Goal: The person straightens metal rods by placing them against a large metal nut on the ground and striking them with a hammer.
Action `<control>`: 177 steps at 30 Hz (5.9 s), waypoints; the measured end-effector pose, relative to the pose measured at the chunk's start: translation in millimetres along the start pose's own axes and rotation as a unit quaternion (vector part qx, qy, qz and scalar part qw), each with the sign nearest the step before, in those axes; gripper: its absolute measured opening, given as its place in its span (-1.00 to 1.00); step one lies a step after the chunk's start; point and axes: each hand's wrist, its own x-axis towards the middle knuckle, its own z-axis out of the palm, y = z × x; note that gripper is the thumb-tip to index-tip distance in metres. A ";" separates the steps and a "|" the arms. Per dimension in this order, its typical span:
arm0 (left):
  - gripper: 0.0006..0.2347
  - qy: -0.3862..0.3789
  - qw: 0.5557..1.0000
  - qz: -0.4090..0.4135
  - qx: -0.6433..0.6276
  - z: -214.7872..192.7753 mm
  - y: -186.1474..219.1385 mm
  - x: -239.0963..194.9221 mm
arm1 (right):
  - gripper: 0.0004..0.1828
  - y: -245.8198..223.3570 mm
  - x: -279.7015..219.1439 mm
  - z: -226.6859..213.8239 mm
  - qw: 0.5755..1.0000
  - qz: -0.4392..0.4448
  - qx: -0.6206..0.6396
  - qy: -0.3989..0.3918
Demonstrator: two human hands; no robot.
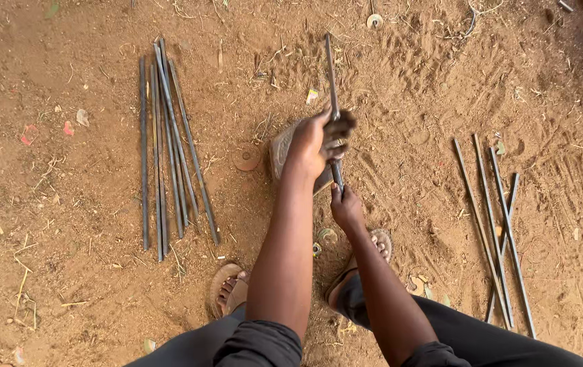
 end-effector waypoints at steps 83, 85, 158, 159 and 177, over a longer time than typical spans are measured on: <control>-0.67 0.185 0.964 -0.160 0.101 -223.3 -246.7 106.8 | -0.60 -69.8 -23.4 -38.6 0.979 -0.075 0.187 -0.044; -0.61 0.179 0.957 -0.177 0.145 -228.1 -249.4 97.3 | -0.53 -64.1 -23.1 -31.9 0.972 -0.145 0.182 -0.015; -0.81 0.224 0.952 -0.102 0.181 -80.2 -76.7 22.5 | -0.56 -21.4 -22.4 -16.8 0.998 0.060 -0.008 0.033; -0.74 0.290 0.900 -0.132 0.298 -99.6 -103.2 19.2 | -0.56 -20.5 -23.6 -17.1 0.998 0.058 0.004 0.028; -0.76 0.279 0.842 -0.084 0.454 -178.7 -226.3 46.1 | -0.58 -74.8 -32.6 -31.2 0.951 -0.244 0.164 0.092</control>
